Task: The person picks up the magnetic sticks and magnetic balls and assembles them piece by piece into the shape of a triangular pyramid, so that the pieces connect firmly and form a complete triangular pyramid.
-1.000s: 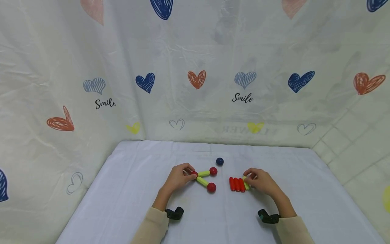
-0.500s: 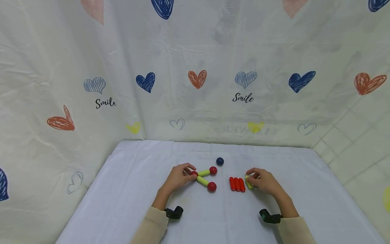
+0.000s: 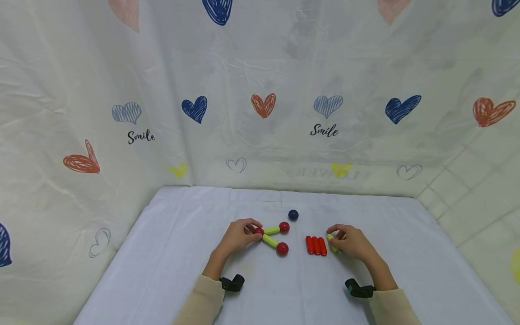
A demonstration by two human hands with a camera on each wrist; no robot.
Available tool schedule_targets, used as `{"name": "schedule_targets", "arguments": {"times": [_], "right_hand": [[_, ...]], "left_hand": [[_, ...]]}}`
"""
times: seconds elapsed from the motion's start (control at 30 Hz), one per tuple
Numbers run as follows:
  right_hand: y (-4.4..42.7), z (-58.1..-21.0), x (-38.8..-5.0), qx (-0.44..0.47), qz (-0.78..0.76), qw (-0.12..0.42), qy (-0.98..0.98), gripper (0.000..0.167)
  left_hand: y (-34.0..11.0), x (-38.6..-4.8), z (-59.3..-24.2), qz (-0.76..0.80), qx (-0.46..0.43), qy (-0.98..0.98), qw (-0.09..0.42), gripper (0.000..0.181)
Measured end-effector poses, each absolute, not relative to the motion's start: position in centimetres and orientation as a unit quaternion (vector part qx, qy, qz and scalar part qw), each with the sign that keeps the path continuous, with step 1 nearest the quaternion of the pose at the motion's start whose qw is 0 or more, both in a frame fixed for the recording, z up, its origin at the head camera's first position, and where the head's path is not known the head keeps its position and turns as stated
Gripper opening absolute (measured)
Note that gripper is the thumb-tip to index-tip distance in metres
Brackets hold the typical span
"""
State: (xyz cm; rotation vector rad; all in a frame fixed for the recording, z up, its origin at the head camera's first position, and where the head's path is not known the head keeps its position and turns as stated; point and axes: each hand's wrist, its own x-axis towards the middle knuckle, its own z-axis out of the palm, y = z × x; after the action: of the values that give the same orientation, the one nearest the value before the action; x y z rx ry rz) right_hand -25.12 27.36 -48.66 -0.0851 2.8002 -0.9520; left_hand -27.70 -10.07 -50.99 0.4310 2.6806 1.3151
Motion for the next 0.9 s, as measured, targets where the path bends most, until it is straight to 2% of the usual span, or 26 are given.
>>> {"name": "schedule_targets", "arguments": {"times": [0.67,0.9], "right_hand": [[27.3,-47.8,-25.4,-0.047,-0.374,0.037,0.926,0.03],[25.8,-47.2,-25.1,-0.045,-0.408,0.042,0.911,0.031]], "left_hand": [[-9.9,-27.8,-51.1,0.451,0.138,0.88,0.058,0.024],[-9.8,-27.8,-51.0,0.452,0.133,0.88,0.062,0.024]]}}
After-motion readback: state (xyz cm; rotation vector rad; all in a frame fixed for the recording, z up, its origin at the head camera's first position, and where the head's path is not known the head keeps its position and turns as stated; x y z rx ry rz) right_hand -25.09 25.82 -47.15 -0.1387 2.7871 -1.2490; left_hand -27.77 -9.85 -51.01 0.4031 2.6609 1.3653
